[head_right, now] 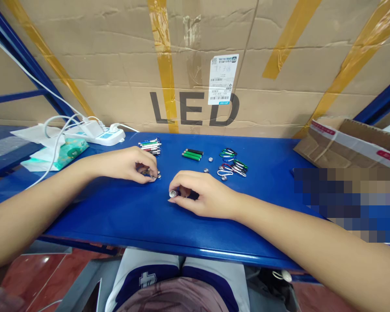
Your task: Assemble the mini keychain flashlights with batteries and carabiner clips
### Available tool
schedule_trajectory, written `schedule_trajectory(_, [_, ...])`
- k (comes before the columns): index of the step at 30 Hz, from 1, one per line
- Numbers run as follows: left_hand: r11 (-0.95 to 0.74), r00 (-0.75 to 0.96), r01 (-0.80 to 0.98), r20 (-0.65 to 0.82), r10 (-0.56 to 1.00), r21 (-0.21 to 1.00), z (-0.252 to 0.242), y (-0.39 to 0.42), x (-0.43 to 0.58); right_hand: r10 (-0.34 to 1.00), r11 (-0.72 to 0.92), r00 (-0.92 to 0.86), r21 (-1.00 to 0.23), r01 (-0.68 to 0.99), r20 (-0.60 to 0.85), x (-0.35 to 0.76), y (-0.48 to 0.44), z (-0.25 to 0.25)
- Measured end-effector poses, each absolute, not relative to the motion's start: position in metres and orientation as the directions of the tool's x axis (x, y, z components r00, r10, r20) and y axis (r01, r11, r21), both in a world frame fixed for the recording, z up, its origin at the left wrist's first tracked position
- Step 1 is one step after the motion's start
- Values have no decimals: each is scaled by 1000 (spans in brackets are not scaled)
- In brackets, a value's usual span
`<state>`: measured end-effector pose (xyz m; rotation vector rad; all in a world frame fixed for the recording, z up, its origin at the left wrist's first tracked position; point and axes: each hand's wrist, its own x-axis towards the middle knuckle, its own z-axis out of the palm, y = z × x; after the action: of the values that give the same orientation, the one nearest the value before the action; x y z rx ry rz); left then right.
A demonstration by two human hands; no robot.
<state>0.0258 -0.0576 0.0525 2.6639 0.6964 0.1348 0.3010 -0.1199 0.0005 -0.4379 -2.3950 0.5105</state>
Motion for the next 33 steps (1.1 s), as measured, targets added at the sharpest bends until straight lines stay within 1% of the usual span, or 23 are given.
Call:
schedule_trajectory(4, [-811, 868, 408, 98, 487, 419, 54, -62, 28, 431, 867, -738, -466, 177, 520, 300, -120, 1])
schedule_trajectory(10, [-782, 845, 319, 212, 490, 535, 54, -74, 37, 437, 862, -728, -476, 172, 528, 299, -119, 1])
schedule_trajectory(13, [-786, 821, 248, 308, 481, 567, 52, -84, 44, 457, 849, -717, -500, 174, 527, 298, -118, -1])
schedule_trajectory(15, [-812, 796, 185, 400, 454, 553, 50, -91, 50, 469, 839, -701, -519, 163, 538, 297, -117, -2])
schedule_trajectory(17, [-852, 773, 124, 488, 404, 509, 47, -97, 56, 479, 833, -686, -531, 157, 548, 297, -116, -4])
schedule_trajectory(20, [-900, 754, 80, 565, 336, 429, 43, -102, 63, 493, 826, -676, -539, 165, 548, 297, -114, -6])
schedule_trajectory(22, [-915, 751, 80, 579, 316, 397, 41, -103, 65, 498, 822, -673, -545, 165, 547, 297, -114, -6])
schedule_trajectory(24, [-916, 754, 86, 576, 317, 392, 40, -101, 65, 504, 816, -672, -553, 166, 542, 297, -114, -6])
schedule_trajectory(33, [-877, 789, 84, 505, 349, 474, 38, -98, 64, 515, 805, -677, -569, 170, 526, 298, -114, -5])
